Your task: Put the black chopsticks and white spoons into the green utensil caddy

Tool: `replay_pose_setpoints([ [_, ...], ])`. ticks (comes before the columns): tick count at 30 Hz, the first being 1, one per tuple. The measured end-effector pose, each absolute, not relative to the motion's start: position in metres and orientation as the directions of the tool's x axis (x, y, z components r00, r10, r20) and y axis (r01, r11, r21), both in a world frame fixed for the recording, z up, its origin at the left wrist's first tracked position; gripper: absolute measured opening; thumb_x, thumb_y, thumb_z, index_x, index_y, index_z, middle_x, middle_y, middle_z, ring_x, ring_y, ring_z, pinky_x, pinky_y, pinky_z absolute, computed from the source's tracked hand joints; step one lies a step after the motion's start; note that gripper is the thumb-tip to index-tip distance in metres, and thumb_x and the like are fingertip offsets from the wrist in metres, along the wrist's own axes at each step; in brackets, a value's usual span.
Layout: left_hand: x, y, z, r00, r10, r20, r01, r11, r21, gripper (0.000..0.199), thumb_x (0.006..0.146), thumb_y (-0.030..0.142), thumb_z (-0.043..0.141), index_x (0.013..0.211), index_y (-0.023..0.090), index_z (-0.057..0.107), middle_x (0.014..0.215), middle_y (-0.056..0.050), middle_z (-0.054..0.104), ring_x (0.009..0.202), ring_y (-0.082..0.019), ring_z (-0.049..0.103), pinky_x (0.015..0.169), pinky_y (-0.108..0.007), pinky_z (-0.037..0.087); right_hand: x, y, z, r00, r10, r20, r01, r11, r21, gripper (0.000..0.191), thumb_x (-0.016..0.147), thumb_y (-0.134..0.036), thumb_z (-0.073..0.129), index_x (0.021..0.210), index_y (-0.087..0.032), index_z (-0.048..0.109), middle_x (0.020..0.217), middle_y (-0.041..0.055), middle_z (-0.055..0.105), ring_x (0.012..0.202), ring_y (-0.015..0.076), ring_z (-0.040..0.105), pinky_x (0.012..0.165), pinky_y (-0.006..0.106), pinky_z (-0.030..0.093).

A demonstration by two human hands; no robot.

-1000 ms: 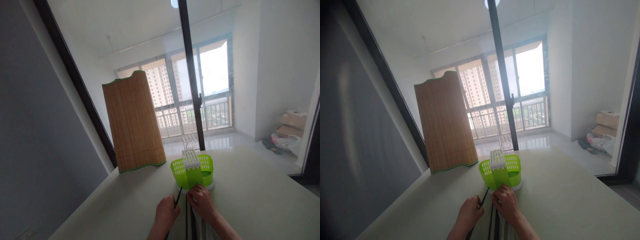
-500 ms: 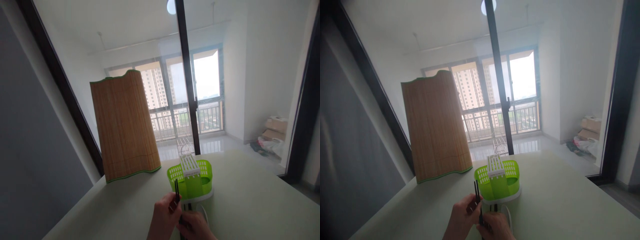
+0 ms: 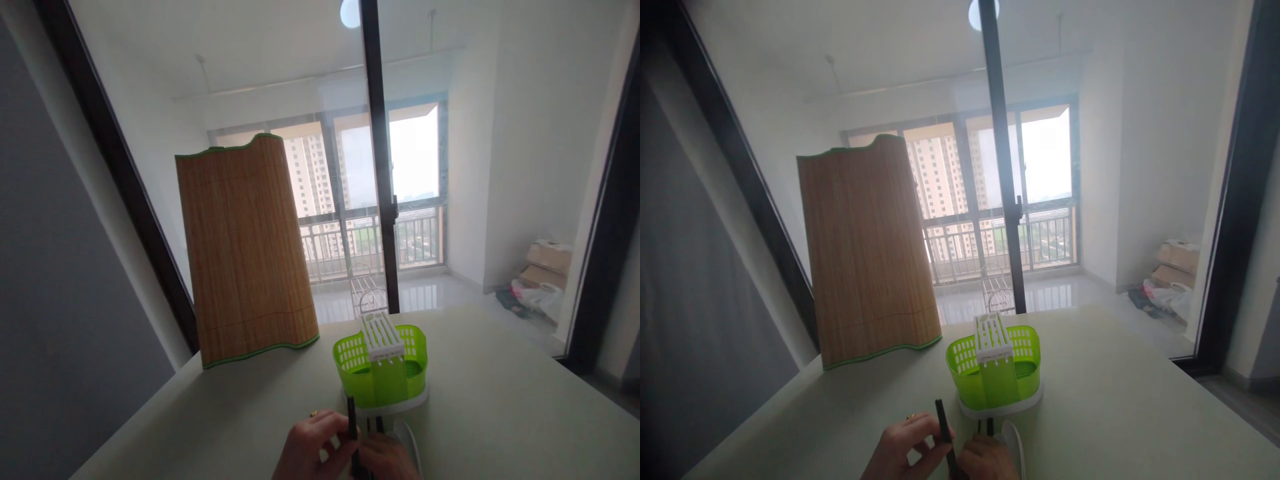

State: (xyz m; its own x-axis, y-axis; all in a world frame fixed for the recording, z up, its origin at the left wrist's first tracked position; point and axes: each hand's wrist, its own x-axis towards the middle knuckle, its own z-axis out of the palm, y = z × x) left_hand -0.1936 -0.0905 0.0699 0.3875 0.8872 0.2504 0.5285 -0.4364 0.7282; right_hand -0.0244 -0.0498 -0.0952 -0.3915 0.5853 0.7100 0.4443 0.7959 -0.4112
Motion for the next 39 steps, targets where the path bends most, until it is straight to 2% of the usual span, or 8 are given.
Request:
replay_pose_setpoints([
  [4, -0.21, -0.084, 0.115, 0.12, 0.887, 0.445, 0.532, -0.436, 0.726, 0.021, 0.081, 0.045, 0.065, 0.084, 0.027, 0.076, 0.085, 0.0, 0.076, 0.067, -0.016, 0.068, 0.06, -0.024, 0.055, -0.014, -0.058, -0.072, -0.366, 0.628, 0.687, 0.525, 0.749, -0.405, 0.01, 0.084, -0.032, 0.062, 0.085, -0.023, 0.066, 0.067, 0.002, 0.07, 0.063, 0.0189, 0.066, 0.057, 0.026, 0.045],
  [9, -0.214, -0.044, 0.162, -0.192, 0.708, 0.68, 0.537, -0.504, 0.676, 0.03, 0.081, 0.049, 0.066, 0.094, 0.024, 0.075, 0.088, 0.0, 0.077, 0.073, -0.017, 0.071, 0.073, -0.029, 0.059, -0.007, -0.064, -0.056, -0.307, 0.624, 0.719, 0.563, 0.728, -0.391, 0.015, 0.085, -0.021, 0.052, 0.092, -0.022, 0.065, 0.067, 0.0023, 0.069, 0.063, 0.019, 0.066, 0.06, 0.029, 0.045],
  [18, -0.156, 0.06, 0.112, 0.086, 0.876, 0.474, 0.606, -0.424, 0.674, 0.017, 0.083, 0.029, 0.063, 0.087, 0.018, 0.076, 0.085, -0.005, 0.078, 0.08, -0.02, 0.074, 0.07, -0.027, 0.056, -0.005, -0.055, -0.074, -0.352, 0.494, 0.795, 0.643, 0.745, -0.178, 0.017, 0.086, -0.014, 0.047, 0.085, -0.023, 0.061, 0.066, 0.001, 0.065, 0.061, 0.0178, 0.063, 0.06, 0.029, 0.04],
  [22, -0.14, 0.073, 0.085, 0.147, 0.901, 0.408, 0.611, -0.407, 0.679, 0.013, 0.082, 0.024, 0.066, 0.083, 0.018, 0.076, 0.079, -0.003, 0.078, 0.074, -0.017, 0.073, 0.063, -0.024, 0.055, -0.004, -0.053, -0.072, -0.344, 0.483, 0.805, 0.66, 0.734, -0.159, 0.019, 0.09, -0.014, 0.043, 0.083, -0.023, 0.06, 0.065, 0.0006, 0.065, 0.058, 0.0175, 0.062, 0.061, 0.03, 0.039],
  [26, -0.133, 0.079, 0.071, 0.171, 0.915, 0.365, 0.626, -0.387, 0.677, 0.018, 0.085, 0.022, 0.062, 0.095, 0.017, 0.076, 0.084, -0.003, 0.078, 0.073, -0.016, 0.073, 0.061, -0.023, 0.055, -0.003, -0.055, -0.067, -0.339, 0.511, 0.79, 0.652, 0.733, -0.194, 0.022, 0.091, -0.016, 0.042, 0.082, -0.023, 0.06, 0.065, 0.0008, 0.066, 0.058, 0.0178, 0.061, 0.062, 0.032, 0.038],
  [33, -0.14, 0.059, 0.078, 0.098, 0.883, 0.458, 0.719, -0.381, 0.58, 0.033, 0.087, 0.024, 0.06, 0.119, 0.017, 0.068, 0.111, -0.008, 0.073, 0.088, -0.017, 0.069, 0.083, -0.03, 0.051, 0.002, -0.056, -0.071, -0.218, 0.677, 0.703, 0.696, 0.613, -0.374, 0.021, 0.095, -0.021, 0.047, 0.084, -0.023, 0.065, 0.075, 0.0032, 0.072, 0.067, 0.0227, 0.065, 0.066, 0.035, 0.043],
  [37, -0.154, 0.01, 0.066, 0.008, 0.84, 0.542, 0.802, -0.329, 0.498, 0.026, 0.091, 0.028, 0.052, 0.11, 0.021, 0.067, 0.102, -0.004, 0.071, 0.08, -0.016, 0.064, 0.076, -0.028, 0.046, 0.008, -0.052, -0.073, -0.031, 0.775, 0.631, 0.654, 0.493, -0.574, 0.027, 0.099, -0.034, 0.047, 0.086, -0.023, 0.068, 0.077, 0.0053, 0.073, 0.07, 0.0257, 0.065, 0.065, 0.036, 0.045],
  [39, -0.16, -0.021, 0.048, 0.009, 0.875, 0.484, 0.813, -0.289, 0.506, 0.022, 0.092, 0.032, 0.049, 0.101, 0.023, 0.067, 0.092, -0.001, 0.071, 0.075, -0.015, 0.062, 0.072, -0.027, 0.044, 0.012, -0.051, -0.073, 0.042, 0.803, 0.595, 0.598, 0.457, -0.659, 0.03, 0.099, -0.04, 0.047, 0.088, -0.023, 0.069, 0.08, 0.007, 0.073, 0.072, 0.0264, 0.066, 0.066, 0.036, 0.046],
])
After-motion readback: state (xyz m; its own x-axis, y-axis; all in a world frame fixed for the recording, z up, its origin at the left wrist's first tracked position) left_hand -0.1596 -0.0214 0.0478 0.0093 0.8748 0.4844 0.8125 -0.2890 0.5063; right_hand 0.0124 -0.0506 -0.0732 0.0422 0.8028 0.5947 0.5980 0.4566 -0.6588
